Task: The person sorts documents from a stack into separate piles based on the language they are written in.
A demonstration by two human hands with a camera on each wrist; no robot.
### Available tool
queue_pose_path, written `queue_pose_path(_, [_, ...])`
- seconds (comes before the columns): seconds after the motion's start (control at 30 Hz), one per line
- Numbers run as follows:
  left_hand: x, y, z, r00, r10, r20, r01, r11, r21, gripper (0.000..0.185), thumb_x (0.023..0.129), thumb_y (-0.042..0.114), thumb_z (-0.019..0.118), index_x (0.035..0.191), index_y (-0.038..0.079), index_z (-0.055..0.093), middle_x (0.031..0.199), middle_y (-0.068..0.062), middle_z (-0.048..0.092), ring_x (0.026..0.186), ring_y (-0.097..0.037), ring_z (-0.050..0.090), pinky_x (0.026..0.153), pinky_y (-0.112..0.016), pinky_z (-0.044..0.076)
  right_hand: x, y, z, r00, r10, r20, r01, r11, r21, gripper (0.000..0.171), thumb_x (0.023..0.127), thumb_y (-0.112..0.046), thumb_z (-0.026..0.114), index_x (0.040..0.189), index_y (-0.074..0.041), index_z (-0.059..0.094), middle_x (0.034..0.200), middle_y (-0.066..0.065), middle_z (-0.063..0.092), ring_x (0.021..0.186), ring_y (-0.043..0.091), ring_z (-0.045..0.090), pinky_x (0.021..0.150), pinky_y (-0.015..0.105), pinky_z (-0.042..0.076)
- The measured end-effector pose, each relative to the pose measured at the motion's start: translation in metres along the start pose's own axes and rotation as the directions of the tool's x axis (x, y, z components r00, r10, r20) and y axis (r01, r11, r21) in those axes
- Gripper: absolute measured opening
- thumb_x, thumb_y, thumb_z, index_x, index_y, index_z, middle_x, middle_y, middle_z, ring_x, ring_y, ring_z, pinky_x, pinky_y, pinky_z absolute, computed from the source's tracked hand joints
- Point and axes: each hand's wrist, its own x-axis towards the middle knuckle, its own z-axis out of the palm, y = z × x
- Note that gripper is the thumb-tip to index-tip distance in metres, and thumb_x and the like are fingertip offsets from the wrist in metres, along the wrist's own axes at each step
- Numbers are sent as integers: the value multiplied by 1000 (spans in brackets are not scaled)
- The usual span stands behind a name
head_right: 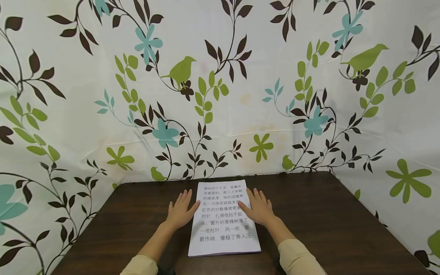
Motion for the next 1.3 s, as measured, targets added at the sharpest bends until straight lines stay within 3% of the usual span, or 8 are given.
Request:
queue_pose_path(0.13, [1, 0, 0, 999, -31, 14, 32, 995, -92, 67, 87, 47, 38, 133, 0, 28, 134, -23, 27, 122, -37, 21, 91, -62, 10, -1, 0, 1, 999, 27, 24, -28, 998, 50, 71, 86, -48, 40, 134, 1, 23, 134, 28, 20, 121, 45, 14, 87, 66, 14])
queue_pose_path(0.27, [1, 0, 1, 998, -51, 37, 57, 981, -186, 68, 88, 47, 36, 132, -4, 28, 131, -26, 29, 120, -39, 24, 91, -62, 14, -1, 0, 3, 997, 43, 70, -55, 984, 169, 71, 87, -45, 38, 134, 5, 19, 134, 29, 18, 121, 46, 11, 90, 63, 12])
queue_pose_path(0.47, [1, -4, 7, 993, -76, 91, 99, 951, -292, 71, 88, 48, 34, 132, -7, 23, 129, -28, 30, 117, -40, 29, 93, -51, 24, -1, 1, 6, 992, 51, 112, -86, 938, 337, 71, 89, -42, 37, 132, 11, 14, 134, 30, 16, 121, 45, 11, 96, 55, 9])
queue_pose_path(0.67, [2, -5, 10, 985, -108, 136, 150, 921, -359, 76, 87, 51, 32, 132, -8, 21, 127, -30, 32, 113, -43, 33, 91, -51, 28, -2, 0, 7, 975, 118, 188, -192, 873, 449, 78, 87, -49, 36, 135, 6, 8, 135, 29, 14, 121, 43, 13, 96, 54, 13])
queue_pose_path(0.93, [5, -9, 17, 975, -148, 163, 204, 888, -413, 80, 86, 55, 28, 129, -12, 25, 130, -27, 30, 117, -41, 27, 94, -50, 24, -4, 2, 13, 964, 153, 218, -248, 816, 522, 82, 86, -52, 35, 134, 8, 9, 134, 30, 14, 122, 43, 11, 96, 54, 11])
queue_pose_path(1.13, [5, -9, 19, 961, -206, 184, 267, 861, -432, 77, 87, 53, 27, 128, -11, 28, 129, -28, 31, 117, -42, 27, 93, -52, 23, -5, 6, 16, 965, 156, 213, -247, 812, 528, 79, 87, -50, 35, 132, 11, 10, 134, 31, 13, 122, 43, 10, 97, 54, 10])
queue_pose_path(1.3, [5, -9, 22, 963, -200, 180, 261, 856, -446, 73, 88, 52, 28, 127, -10, 32, 125, -27, 37, 115, -41, 31, 92, -51, 25, -5, 7, 17, 969, 155, 194, -237, 811, 535, 76, 89, -45, 34, 131, 14, 13, 133, 32, 16, 122, 43, 12, 97, 53, 11])
